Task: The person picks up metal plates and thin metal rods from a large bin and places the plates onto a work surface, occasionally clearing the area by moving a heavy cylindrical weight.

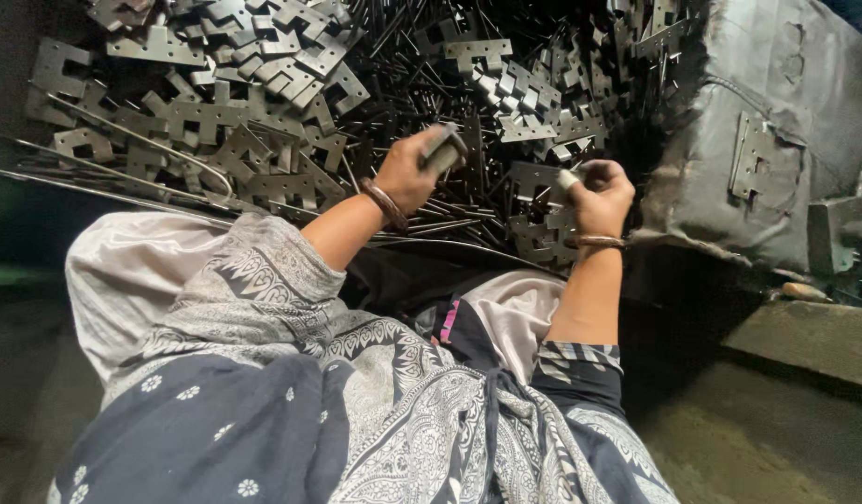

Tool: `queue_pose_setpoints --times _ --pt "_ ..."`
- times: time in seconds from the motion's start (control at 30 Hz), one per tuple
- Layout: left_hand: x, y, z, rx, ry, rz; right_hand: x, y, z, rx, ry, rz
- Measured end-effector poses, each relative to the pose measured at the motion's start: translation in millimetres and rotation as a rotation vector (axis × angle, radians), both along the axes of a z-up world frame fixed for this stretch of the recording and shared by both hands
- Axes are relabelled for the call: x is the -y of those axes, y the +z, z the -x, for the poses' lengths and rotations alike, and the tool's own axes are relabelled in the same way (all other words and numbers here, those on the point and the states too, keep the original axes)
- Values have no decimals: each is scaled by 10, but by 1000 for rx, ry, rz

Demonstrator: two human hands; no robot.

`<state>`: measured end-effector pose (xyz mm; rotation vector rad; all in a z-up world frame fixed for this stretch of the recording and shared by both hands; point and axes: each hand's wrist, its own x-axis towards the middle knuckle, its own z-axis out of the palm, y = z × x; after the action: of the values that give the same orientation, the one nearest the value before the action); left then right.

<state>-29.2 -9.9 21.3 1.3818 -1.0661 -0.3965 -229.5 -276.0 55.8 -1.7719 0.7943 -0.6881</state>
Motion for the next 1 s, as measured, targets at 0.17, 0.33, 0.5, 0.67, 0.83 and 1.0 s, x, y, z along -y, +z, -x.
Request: queue_pose_setpoints --times 0.17,0.33,0.5,0.67,0.83,1.0 --pt "-79 185 136 -1334 129 209 -705 457 -157 399 119 -507" --pt "142 80 402 -1728 -147 600 -1506 485 -344 246 409 227" --pt "306 177 579 -1268 -8 273 -1594 472 -363 103 544 529" --pt "-24 406 -110 -165 196 -535 -947 413 -261 421 218 -752" --pt "-584 234 -862 183 578 -1087 247 724 172 580 39 -239" --pt "-496 99 -943 177 643 -1066 1548 842 754 -191 -428 1128"
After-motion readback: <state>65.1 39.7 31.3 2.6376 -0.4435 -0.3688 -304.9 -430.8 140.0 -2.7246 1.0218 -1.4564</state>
